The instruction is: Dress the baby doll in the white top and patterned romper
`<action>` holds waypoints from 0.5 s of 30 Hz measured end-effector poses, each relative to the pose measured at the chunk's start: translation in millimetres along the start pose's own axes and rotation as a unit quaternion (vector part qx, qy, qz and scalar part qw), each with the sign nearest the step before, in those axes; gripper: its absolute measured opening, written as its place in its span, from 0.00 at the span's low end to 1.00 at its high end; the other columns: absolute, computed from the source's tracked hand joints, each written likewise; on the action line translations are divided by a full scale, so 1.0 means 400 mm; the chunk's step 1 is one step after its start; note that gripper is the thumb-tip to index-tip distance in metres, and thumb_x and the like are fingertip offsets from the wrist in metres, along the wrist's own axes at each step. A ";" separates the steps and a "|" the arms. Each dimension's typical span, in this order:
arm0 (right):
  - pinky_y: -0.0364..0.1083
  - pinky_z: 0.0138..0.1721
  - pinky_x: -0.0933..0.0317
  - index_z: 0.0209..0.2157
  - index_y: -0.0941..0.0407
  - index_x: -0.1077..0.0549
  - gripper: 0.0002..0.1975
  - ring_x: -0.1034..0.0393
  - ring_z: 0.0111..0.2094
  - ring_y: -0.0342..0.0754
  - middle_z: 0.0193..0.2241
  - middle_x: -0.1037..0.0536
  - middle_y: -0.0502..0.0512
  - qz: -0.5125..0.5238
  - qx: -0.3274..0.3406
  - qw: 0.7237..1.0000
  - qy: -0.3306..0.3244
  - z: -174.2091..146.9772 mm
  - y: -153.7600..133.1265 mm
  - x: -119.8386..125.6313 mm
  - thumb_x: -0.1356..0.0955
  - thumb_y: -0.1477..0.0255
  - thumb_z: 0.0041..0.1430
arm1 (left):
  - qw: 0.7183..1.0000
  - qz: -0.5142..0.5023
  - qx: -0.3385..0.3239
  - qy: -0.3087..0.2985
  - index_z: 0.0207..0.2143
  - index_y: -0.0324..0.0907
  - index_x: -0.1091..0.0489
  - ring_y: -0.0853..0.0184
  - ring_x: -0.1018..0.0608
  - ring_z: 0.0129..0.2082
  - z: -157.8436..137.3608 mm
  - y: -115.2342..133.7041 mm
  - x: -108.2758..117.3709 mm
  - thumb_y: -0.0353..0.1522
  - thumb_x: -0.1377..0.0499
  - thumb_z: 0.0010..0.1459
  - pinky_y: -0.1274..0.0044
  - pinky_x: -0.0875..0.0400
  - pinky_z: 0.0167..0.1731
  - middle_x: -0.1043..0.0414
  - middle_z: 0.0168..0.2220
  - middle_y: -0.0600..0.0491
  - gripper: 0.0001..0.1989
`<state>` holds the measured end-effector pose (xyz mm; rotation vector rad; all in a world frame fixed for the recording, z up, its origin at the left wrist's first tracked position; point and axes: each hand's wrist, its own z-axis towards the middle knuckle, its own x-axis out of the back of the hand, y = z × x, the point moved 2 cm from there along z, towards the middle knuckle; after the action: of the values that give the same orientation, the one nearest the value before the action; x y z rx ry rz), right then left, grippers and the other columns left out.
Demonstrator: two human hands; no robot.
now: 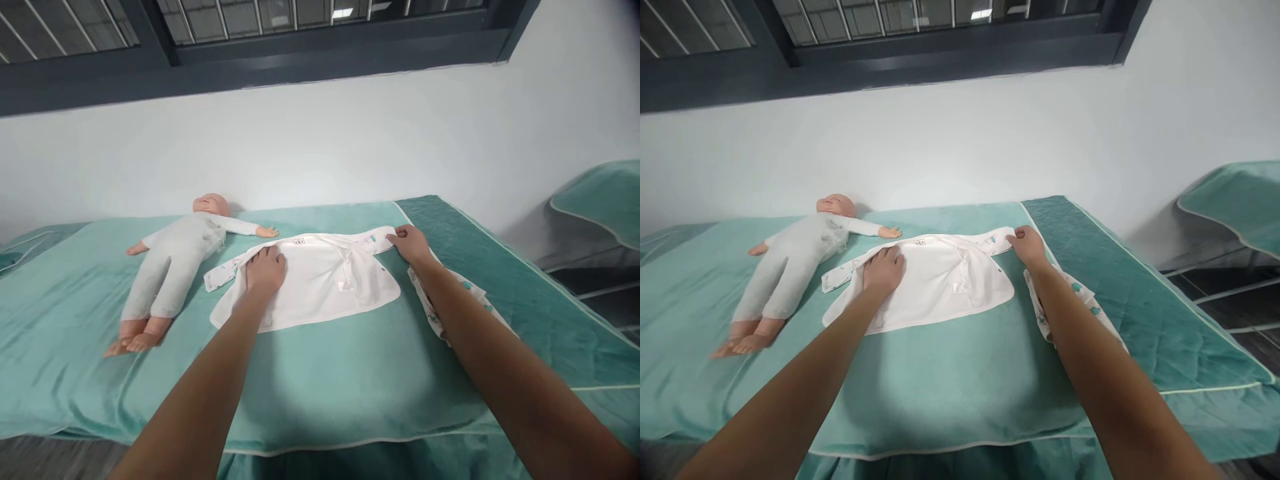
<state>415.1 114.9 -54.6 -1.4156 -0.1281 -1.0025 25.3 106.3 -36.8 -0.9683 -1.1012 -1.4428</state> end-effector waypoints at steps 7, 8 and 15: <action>0.49 0.44 0.36 0.42 0.61 0.30 0.15 0.29 0.36 0.49 0.39 0.24 0.60 0.019 0.025 0.998 0.051 -0.006 -0.009 0.013 0.34 0.72 0.52 | 1.000 -0.004 0.007 -0.001 0.56 0.47 0.34 0.54 0.32 0.59 -0.002 0.001 0.003 0.38 0.57 0.66 0.61 0.40 0.60 0.31 0.58 0.46 0.21; 0.51 0.47 0.37 0.44 0.61 0.30 0.16 0.30 0.38 0.50 0.43 0.25 0.62 0.012 0.035 0.997 0.062 -0.011 -0.014 0.013 0.34 0.75 0.51 | 1.000 -0.005 0.006 -0.001 0.55 0.47 0.34 0.54 0.32 0.59 -0.001 0.001 0.002 0.38 0.57 0.66 0.61 0.40 0.59 0.31 0.57 0.46 0.21; 0.50 0.48 0.37 0.50 0.59 0.32 0.17 0.30 0.43 0.51 0.47 0.25 0.62 -0.030 0.198 0.980 -0.013 -0.086 -0.109 -0.049 0.41 0.73 0.61 | 1.000 0.010 0.002 0.009 0.53 0.45 0.32 0.53 0.30 0.57 -0.003 0.000 -0.003 0.38 0.58 0.66 0.60 0.38 0.57 0.30 0.55 0.45 0.21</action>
<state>359.1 102.3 -41.5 -1.0644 -0.3715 -0.9460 25.3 105.3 -38.5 -0.9598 -1.0782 -1.4291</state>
